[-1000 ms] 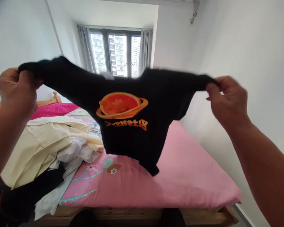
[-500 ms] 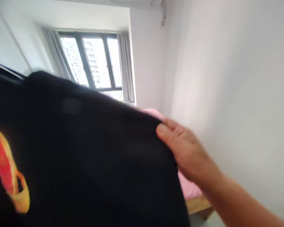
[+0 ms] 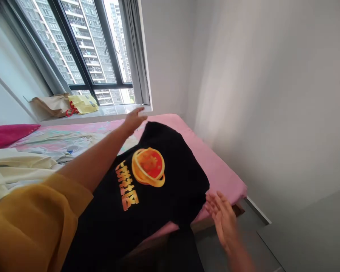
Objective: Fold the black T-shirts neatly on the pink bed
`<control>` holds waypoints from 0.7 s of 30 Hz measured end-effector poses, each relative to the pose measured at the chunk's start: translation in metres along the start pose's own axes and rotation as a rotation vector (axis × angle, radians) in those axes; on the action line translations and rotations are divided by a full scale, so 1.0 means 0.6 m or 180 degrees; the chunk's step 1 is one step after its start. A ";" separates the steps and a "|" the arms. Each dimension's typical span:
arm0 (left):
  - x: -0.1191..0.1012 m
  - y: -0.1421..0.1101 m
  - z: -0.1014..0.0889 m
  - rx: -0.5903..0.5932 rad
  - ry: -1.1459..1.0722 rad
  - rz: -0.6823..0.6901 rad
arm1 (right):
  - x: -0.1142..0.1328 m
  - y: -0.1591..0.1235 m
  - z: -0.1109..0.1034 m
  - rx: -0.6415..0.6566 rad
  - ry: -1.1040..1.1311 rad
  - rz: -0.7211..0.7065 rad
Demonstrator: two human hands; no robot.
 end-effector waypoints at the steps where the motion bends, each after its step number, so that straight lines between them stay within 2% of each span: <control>1: 0.005 -0.043 0.012 0.0100 -0.0102 -0.0254 | -0.021 0.001 -0.046 -0.0276 -0.0125 0.0096; 3: 0.022 -0.164 0.016 0.0156 -0.0301 -0.0650 | -0.071 -0.015 -0.131 -0.0731 -0.0323 0.0294; 5: 0.050 -0.324 0.002 -0.0023 -0.0393 -0.1103 | -0.119 -0.042 -0.192 -0.0980 -0.0470 0.0613; 6: 0.066 -0.413 -0.007 -0.0136 -0.0391 -0.1364 | -0.139 -0.054 -0.211 -0.1014 -0.0541 0.0749; 7: 0.084 -0.503 -0.017 -0.0261 -0.0400 -0.1735 | -0.154 -0.065 -0.221 -0.0993 -0.0618 0.0849; 8: 0.103 -0.593 -0.027 -0.0384 -0.0623 -0.2418 | -0.165 -0.072 -0.223 -0.0917 -0.0698 0.0898; 10: 0.136 -0.753 -0.046 -0.0409 -0.0793 -0.3463 | -0.177 -0.075 -0.207 -0.0662 -0.0843 0.0856; 12: 0.162 -0.870 -0.069 -0.0461 -0.0584 -0.3935 | -0.184 -0.069 -0.175 -0.0408 -0.0921 0.0711; 13: 0.174 -0.909 -0.081 -0.0651 -0.0499 -0.4086 | -0.188 -0.065 -0.157 -0.0328 -0.0914 0.0692; 15: 0.194 -0.951 -0.106 -0.1085 -0.0509 -0.4274 | -0.202 -0.058 -0.125 -0.0303 -0.0859 0.0812; 17: 0.211 -0.956 -0.127 -0.1384 -0.0683 -0.4339 | -0.218 -0.057 -0.106 -0.0360 -0.0814 0.1024; 18: 0.218 -0.951 -0.135 -0.1411 -0.0801 -0.4317 | -0.225 -0.059 -0.102 -0.0374 -0.0802 0.1108; 21: 0.231 -0.927 -0.143 -0.1160 -0.1110 -0.4195 | -0.226 -0.067 -0.113 -0.0371 -0.0753 0.1113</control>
Point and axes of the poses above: each hand's wrist, its own y-axis towards the middle knuckle, its own z-axis out of the palm, x = y × z, the point moved 1 cm from there along y, towards the middle knuckle, and after that the axes turned 14 degrees about y, right-handed, at the moved point
